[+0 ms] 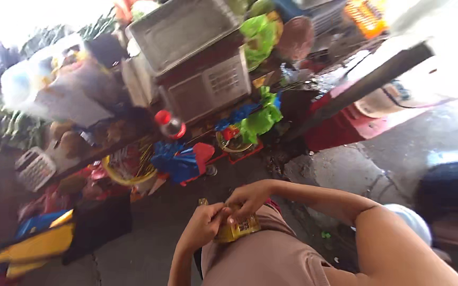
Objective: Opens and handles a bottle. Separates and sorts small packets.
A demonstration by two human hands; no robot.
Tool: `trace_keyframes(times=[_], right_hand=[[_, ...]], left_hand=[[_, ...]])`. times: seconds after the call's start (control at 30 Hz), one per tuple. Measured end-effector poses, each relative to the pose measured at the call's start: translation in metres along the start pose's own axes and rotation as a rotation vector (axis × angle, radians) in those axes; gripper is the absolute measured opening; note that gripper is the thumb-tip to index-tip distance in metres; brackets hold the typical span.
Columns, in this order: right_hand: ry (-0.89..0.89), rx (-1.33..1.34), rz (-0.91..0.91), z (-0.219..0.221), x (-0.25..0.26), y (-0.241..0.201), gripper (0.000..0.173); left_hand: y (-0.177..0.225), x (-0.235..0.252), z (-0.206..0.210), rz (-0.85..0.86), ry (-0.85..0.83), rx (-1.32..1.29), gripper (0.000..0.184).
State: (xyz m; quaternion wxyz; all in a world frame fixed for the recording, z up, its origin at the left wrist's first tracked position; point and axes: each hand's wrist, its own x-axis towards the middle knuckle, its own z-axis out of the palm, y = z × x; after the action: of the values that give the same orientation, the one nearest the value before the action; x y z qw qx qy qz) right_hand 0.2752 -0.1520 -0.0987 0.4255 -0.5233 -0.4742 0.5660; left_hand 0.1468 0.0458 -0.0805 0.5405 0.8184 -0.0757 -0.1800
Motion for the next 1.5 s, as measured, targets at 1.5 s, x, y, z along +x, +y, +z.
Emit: trace_keyframes(times=[1.5], right_hand=[[0.26, -0.307, -0.075, -0.012, -0.132, 0.043, 0.03]], left_hand=[[-0.047, 0.051, 0.046, 0.211, -0.186, -0.157, 0.024]])
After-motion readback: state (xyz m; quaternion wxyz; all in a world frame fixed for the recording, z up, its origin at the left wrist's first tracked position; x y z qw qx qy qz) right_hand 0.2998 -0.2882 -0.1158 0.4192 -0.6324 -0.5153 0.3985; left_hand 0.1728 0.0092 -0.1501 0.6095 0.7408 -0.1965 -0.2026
